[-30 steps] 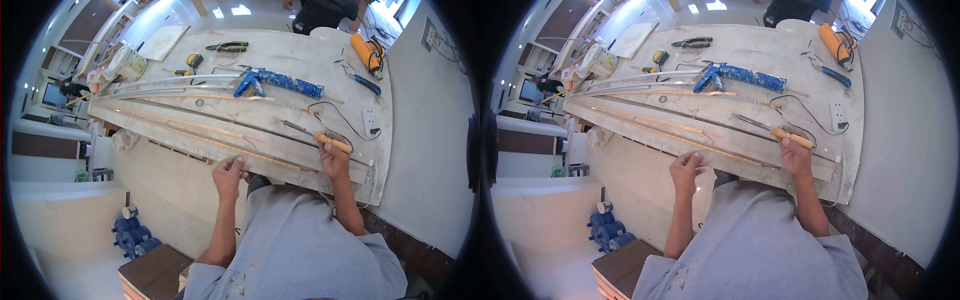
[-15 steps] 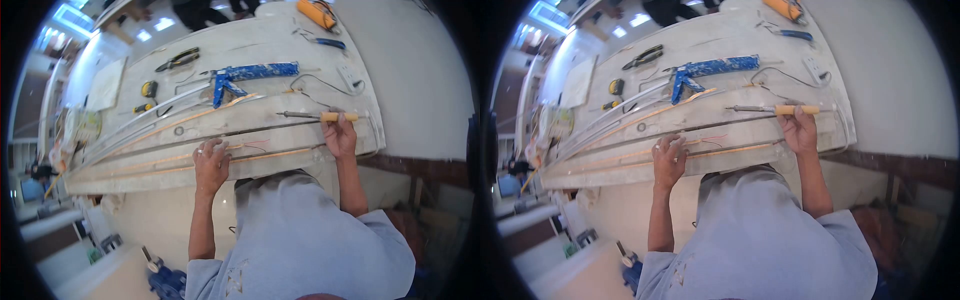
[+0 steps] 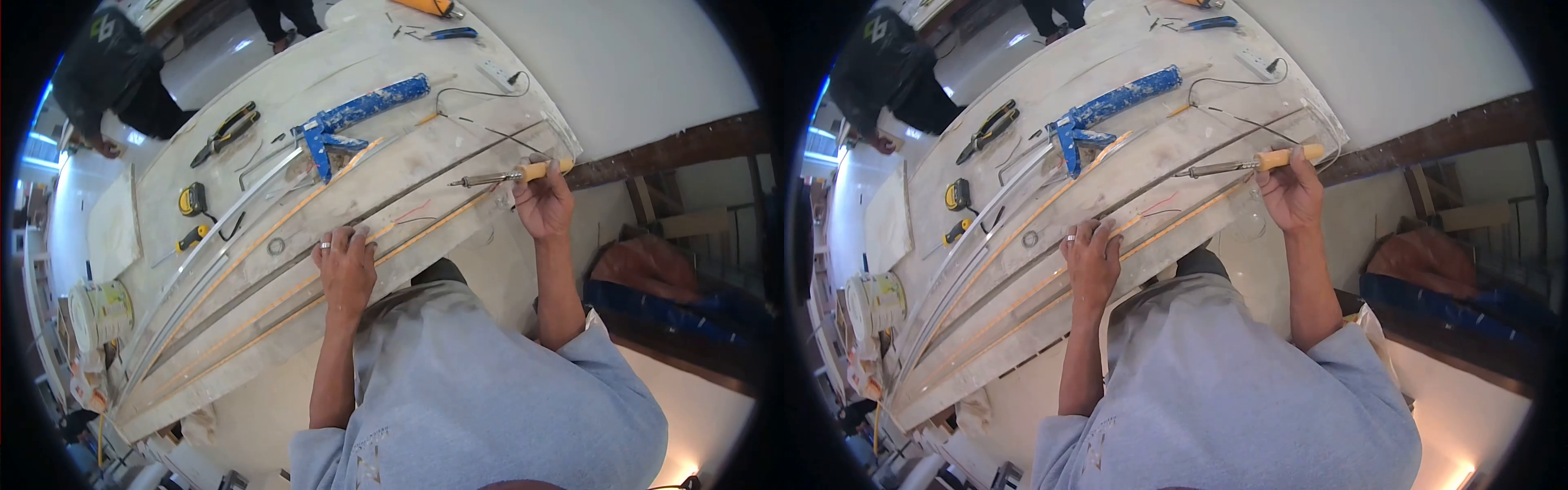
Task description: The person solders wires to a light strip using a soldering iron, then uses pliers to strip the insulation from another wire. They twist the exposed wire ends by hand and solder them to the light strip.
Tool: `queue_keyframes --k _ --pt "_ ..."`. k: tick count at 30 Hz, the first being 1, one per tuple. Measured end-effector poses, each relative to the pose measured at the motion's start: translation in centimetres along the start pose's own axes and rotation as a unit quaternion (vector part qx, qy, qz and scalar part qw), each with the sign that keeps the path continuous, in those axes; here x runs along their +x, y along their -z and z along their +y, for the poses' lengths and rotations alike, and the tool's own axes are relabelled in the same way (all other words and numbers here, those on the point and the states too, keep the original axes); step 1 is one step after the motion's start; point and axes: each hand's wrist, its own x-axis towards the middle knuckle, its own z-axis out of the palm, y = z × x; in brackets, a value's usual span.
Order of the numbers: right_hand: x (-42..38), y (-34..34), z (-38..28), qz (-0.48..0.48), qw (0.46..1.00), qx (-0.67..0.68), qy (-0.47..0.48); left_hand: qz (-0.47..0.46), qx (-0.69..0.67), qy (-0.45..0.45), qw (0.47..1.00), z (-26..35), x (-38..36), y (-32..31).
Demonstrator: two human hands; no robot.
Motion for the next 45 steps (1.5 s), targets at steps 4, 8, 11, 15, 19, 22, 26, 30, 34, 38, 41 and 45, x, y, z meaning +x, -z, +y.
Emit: queue_keyframes --k 4,8,11,15,19,22,26,30,34,38,41,45 --pt "-0.4 -0.7 0.2 0.031 0.999 -0.022 0.012 -0.017 -0.002 -0.016 1.0 -0.6 0.1 -0.4" --pt "0.0 0.1 0.3 0.053 0.998 -0.014 0.009 -0.026 0.004 -0.027 0.999 -0.7 0.5 -0.4" --pt "-0.4 -0.2 0.2 0.055 0.997 -0.032 0.033 -0.019 -0.007 -0.035 0.999 -0.4 0.8 0.4" --pt "-2.3 -1.6 -0.6 0.097 0.99 -0.047 0.091 -0.043 -0.074 0.009 0.996 1.0 1.0 2.6" --pt "-3.3 -1.0 -1.5 0.045 0.994 -0.041 0.09 -0.05 -0.092 0.004 0.994 2.4 1.2 5.5" --pt "-3.3 -0.2 -2.0 0.04 0.996 0.016 0.08 -0.047 -0.126 -0.022 0.991 3.3 1.3 7.8" --pt "-3.3 -0.1 -2.4 0.058 0.993 0.043 0.092 -0.013 -0.142 -0.053 0.988 4.7 1.5 10.9" --pt "-3.1 -1.1 -1.9 0.096 0.989 0.036 0.108 0.022 -0.155 -0.083 0.984 5.8 1.8 13.8" --pt "-2.7 -0.6 -1.0 0.078 0.99 0.063 0.103 0.044 -0.139 -0.117 0.982 6.4 2.4 16.7" --pt "-2.5 -1.7 0.0 0.086 0.989 0.065 0.105 0.071 -0.13 -0.128 0.981 7.1 3.1 19.2" --pt "-2.3 -2.7 0.6 0.087 0.988 0.061 0.112 0.095 -0.12 -0.139 0.978 7.6 3.6 21.0" --pt "-1.9 -3.4 1.4 0.116 0.983 0.076 0.124 0.137 -0.119 -0.142 0.973 7.9 4.3 22.7"
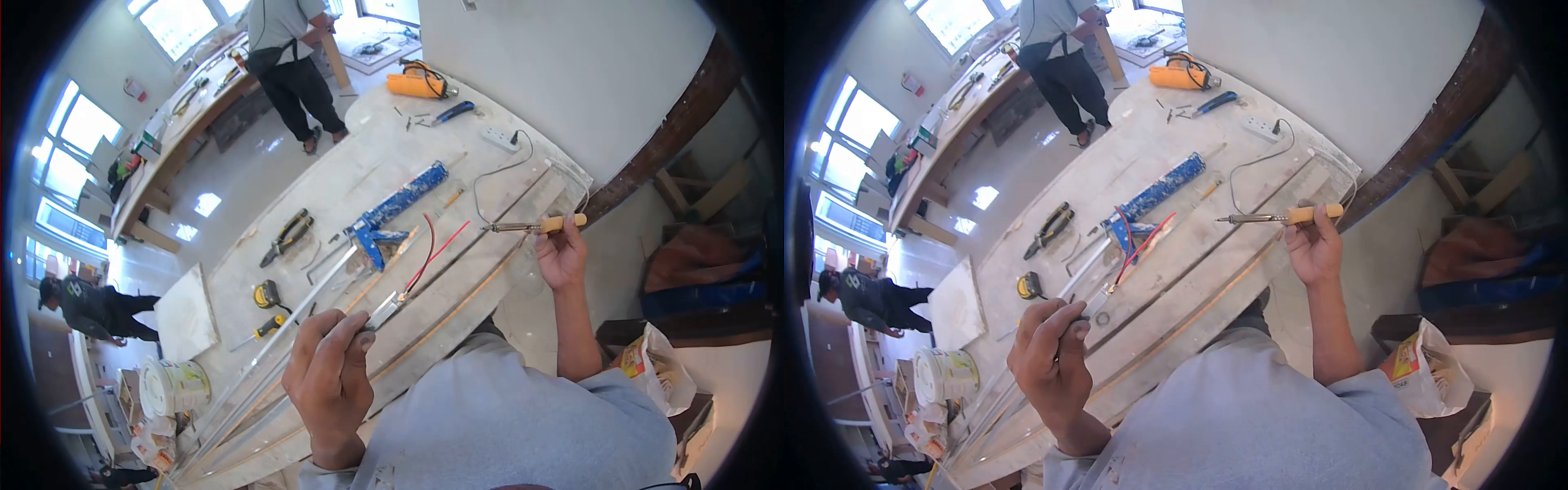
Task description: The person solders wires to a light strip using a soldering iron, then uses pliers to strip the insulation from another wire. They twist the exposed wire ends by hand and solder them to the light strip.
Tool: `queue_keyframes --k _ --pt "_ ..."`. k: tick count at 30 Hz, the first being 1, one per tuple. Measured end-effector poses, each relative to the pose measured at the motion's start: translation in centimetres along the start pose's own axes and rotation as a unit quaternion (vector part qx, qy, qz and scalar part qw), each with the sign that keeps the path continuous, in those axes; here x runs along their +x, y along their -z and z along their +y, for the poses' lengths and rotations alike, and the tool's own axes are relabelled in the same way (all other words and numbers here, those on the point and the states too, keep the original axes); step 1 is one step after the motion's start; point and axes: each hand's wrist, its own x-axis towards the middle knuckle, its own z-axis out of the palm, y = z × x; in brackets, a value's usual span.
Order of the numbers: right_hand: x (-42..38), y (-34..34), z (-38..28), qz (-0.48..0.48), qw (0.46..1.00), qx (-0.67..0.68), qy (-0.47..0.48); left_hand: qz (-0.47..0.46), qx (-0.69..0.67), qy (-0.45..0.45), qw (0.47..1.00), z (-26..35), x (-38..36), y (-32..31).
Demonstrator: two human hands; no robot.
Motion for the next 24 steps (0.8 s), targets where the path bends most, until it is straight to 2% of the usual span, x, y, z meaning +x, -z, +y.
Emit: queue_keyframes --k 7,13,15,24 --pt "1.0 0.0 2.0 -0.006 1.0 0.024 0.015 0.023 0.027 -0.036 0.999 -0.5 1.4 1.8" --pt "0.4 -2.5 3.1 -0.031 0.999 -0.004 0.012 0.027 -0.005 -0.026 0.999 -0.2 1.8 2.2" --pt "0.3 -3.0 3.3 -0.05 0.998 -0.027 0.013 0.032 -0.02 0.018 0.999 0.4 2.0 2.2" --pt "0.5 -2.3 3.7 -0.08 0.996 -0.046 0.005 0.043 -0.047 0.022 0.998 0.4 2.3 2.1"
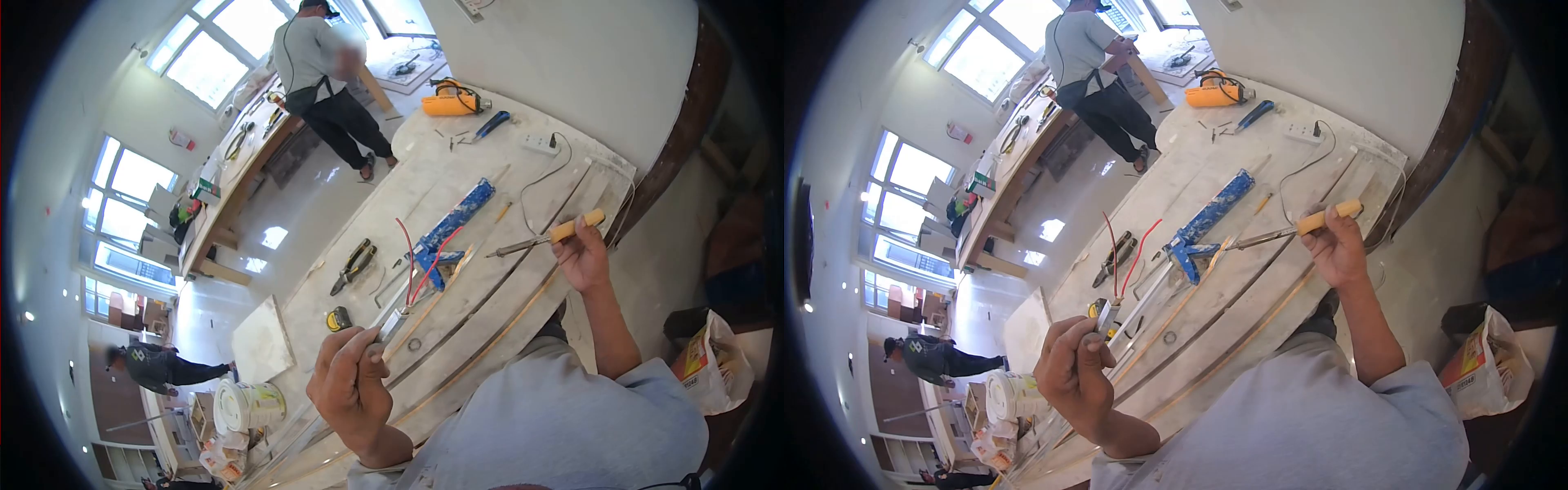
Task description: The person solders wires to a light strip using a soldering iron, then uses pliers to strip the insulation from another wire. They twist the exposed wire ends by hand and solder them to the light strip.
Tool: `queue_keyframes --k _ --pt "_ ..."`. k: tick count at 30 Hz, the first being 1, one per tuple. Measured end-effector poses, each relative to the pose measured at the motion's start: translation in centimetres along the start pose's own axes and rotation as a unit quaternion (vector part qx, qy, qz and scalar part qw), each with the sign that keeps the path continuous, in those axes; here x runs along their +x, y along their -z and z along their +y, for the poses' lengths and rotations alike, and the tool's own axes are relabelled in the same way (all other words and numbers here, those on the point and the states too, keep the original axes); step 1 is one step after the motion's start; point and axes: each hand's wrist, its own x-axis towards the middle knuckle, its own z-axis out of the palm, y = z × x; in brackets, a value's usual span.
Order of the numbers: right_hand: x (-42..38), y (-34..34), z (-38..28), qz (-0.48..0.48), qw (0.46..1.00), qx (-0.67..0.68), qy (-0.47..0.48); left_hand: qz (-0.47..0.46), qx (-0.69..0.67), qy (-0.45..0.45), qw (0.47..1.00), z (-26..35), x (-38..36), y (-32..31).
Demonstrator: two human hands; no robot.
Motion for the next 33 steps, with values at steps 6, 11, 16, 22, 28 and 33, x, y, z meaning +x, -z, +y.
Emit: queue_keyframes --k 6,11,16,22,28,33 --pt "-0.2 0.0 -0.3 0.001 1.0 -0.007 -0.005 -0.008 0.014 -0.017 1.0 0.2 0.0 -0.1" --pt "-0.1 0.2 -0.2 0.001 1.0 0.002 0.008 -0.015 0.003 -0.031 0.999 0.0 -0.2 -0.4" --pt "0.5 2.2 -2.5 -0.012 0.996 -0.048 0.069 -0.026 0.053 -0.023 0.998 -0.7 -2.4 -3.3" --pt "3.6 3.3 -8.7 0.017 0.979 -0.152 0.138 -0.074 0.073 -0.036 0.994 -4.6 -7.3 -9.3" --pt "6.0 3.6 -12.5 -0.004 0.977 -0.175 0.119 -0.124 0.069 -0.025 0.99 -9.5 -11.3 -14.3" --pt "2.4 3.2 -10.1 0.005 0.967 -0.241 0.08 -0.181 0.073 0.024 0.981 -11.7 -13.3 -15.7"
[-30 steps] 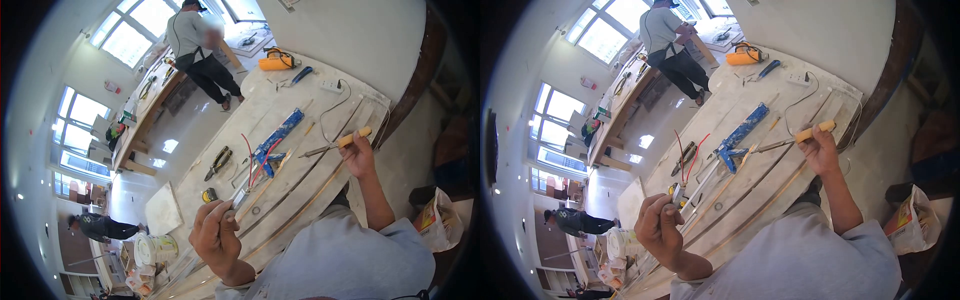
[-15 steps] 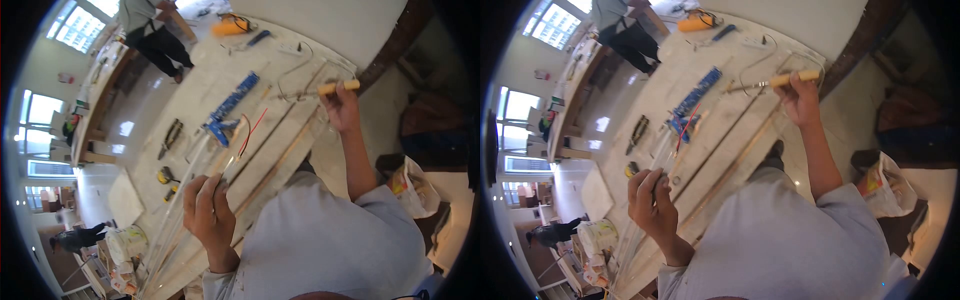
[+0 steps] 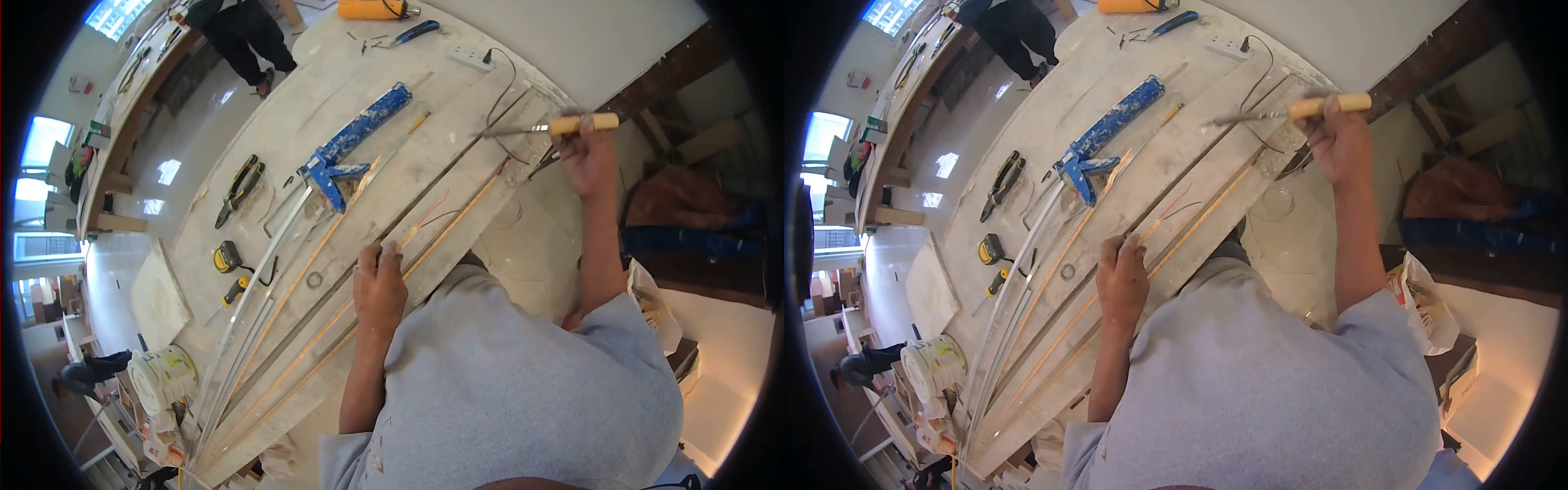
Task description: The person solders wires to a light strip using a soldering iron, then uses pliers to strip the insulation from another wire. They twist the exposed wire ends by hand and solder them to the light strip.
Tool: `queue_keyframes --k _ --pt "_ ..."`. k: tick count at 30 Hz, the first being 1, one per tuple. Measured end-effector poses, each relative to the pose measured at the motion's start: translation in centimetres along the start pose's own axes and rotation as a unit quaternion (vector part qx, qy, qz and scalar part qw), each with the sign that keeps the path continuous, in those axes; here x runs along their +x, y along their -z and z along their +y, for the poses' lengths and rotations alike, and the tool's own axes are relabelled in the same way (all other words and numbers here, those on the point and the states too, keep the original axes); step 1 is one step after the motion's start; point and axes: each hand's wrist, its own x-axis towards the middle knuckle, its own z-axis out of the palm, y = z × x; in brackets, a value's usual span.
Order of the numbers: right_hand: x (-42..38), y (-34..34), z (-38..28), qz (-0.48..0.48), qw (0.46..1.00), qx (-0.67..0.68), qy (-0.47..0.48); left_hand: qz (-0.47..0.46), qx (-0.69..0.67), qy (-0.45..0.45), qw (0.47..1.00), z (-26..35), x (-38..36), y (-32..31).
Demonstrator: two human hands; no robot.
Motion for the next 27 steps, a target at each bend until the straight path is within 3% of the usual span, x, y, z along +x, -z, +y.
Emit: queue_keyframes --k 3,8,23,27 --pt "-3.1 -0.4 1.9 -0.012 1.0 0.003 -0.005 -0.028 -0.01 0.007 1.0 -0.8 -1.1 -0.3" --pt "-5.8 -2.4 3.3 -0.114 0.992 -0.02 -0.055 -0.055 -0.017 0.002 0.998 -1.2 -2.9 -0.2" --pt "-5.0 -0.9 8.8 -0.152 0.971 -0.095 -0.16 -0.098 -0.042 0.068 0.992 -1.7 -5.3 2.2" --pt "-4.7 -0.8 9.2 -0.132 0.971 -0.094 -0.177 -0.082 0.007 0.079 0.993 -3.2 -5.2 2.8"
